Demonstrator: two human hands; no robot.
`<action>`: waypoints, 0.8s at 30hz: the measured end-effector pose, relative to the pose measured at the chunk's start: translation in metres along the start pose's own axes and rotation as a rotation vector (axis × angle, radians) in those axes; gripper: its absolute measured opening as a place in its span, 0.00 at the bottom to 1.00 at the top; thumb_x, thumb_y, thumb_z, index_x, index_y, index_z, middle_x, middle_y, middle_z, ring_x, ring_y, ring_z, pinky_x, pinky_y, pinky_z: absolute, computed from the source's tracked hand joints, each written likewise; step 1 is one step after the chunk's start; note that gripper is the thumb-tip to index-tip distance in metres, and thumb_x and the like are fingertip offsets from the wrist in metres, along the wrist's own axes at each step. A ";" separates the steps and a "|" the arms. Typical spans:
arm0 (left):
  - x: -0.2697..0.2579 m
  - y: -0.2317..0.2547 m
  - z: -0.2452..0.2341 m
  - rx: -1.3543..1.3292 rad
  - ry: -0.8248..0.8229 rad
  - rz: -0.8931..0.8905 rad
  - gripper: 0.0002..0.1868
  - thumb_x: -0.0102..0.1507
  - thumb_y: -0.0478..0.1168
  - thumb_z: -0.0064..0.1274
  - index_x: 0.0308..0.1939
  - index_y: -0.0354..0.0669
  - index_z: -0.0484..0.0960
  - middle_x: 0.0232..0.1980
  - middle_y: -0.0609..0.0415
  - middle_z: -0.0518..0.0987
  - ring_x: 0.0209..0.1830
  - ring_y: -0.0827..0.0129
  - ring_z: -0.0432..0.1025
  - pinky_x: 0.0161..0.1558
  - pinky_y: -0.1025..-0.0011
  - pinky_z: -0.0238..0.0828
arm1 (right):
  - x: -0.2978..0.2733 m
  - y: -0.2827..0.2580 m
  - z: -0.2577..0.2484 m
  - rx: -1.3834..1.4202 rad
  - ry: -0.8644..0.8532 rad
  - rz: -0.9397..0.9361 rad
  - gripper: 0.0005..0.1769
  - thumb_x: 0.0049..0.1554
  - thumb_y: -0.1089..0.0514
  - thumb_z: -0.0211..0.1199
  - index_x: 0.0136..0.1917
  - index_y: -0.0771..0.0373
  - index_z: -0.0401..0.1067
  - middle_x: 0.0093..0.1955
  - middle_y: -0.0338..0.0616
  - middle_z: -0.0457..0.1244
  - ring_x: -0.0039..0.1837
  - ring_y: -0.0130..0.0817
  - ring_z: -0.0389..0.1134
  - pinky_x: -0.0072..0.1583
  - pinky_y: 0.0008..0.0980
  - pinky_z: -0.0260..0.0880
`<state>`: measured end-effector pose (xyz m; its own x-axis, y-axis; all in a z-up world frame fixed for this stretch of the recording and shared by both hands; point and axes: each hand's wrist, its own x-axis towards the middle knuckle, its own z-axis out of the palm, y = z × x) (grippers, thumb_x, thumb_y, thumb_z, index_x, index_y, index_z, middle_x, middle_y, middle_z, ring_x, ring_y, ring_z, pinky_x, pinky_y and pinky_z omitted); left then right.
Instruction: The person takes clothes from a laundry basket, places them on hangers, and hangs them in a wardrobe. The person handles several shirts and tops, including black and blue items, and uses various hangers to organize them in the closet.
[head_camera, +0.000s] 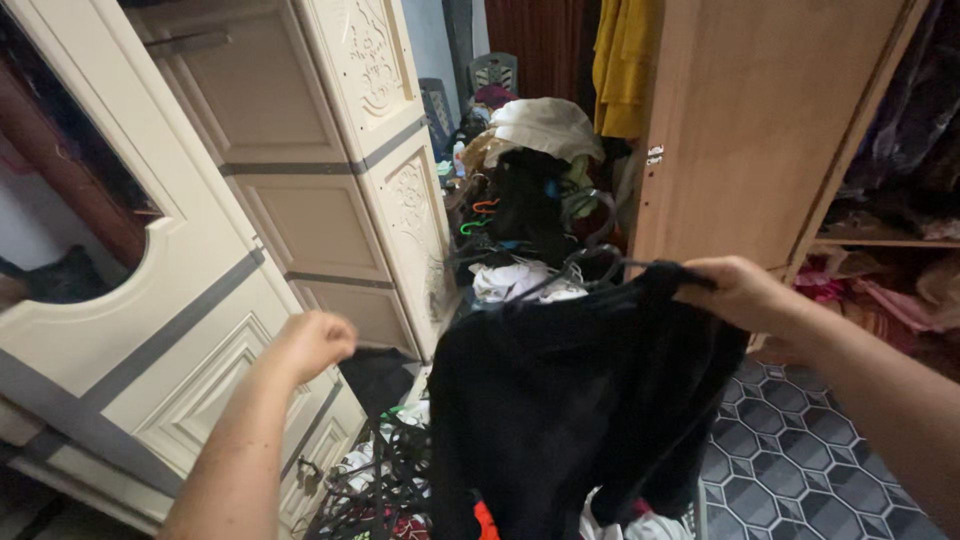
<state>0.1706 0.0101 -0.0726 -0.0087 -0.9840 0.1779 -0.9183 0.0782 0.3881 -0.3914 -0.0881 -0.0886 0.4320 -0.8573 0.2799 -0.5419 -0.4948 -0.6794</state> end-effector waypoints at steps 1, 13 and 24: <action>0.000 0.012 -0.005 -0.015 0.085 0.019 0.26 0.57 0.47 0.63 0.59 0.48 0.83 0.57 0.47 0.83 0.58 0.58 0.77 0.59 0.61 0.72 | 0.002 -0.002 0.000 -0.077 0.020 -0.014 0.17 0.56 0.58 0.67 0.59 0.60 0.78 0.51 0.47 0.75 0.52 0.32 0.74 0.56 0.32 0.73; 0.057 0.231 -0.002 -0.566 0.168 0.367 0.10 0.63 0.40 0.56 0.45 0.43 0.88 0.32 0.60 0.82 0.31 0.77 0.73 0.36 0.74 0.71 | 0.015 -0.082 0.016 -0.261 0.653 -0.544 0.17 0.55 0.65 0.66 0.58 0.67 0.72 0.54 0.59 0.68 0.56 0.51 0.69 0.58 0.41 0.71; 0.041 0.213 -0.049 -0.282 0.078 0.221 0.10 0.62 0.43 0.58 0.45 0.50 0.88 0.28 0.55 0.81 0.27 0.71 0.72 0.33 0.68 0.69 | 0.011 -0.057 -0.013 -0.488 0.095 -0.027 0.14 0.61 0.58 0.61 0.60 0.57 0.77 0.49 0.48 0.74 0.47 0.39 0.78 0.52 0.36 0.81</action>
<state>-0.0061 -0.0060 0.0623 -0.1548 -0.9240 0.3497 -0.7520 0.3397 0.5648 -0.3648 -0.0708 -0.0382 0.3950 -0.8412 0.3693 -0.8153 -0.5062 -0.2811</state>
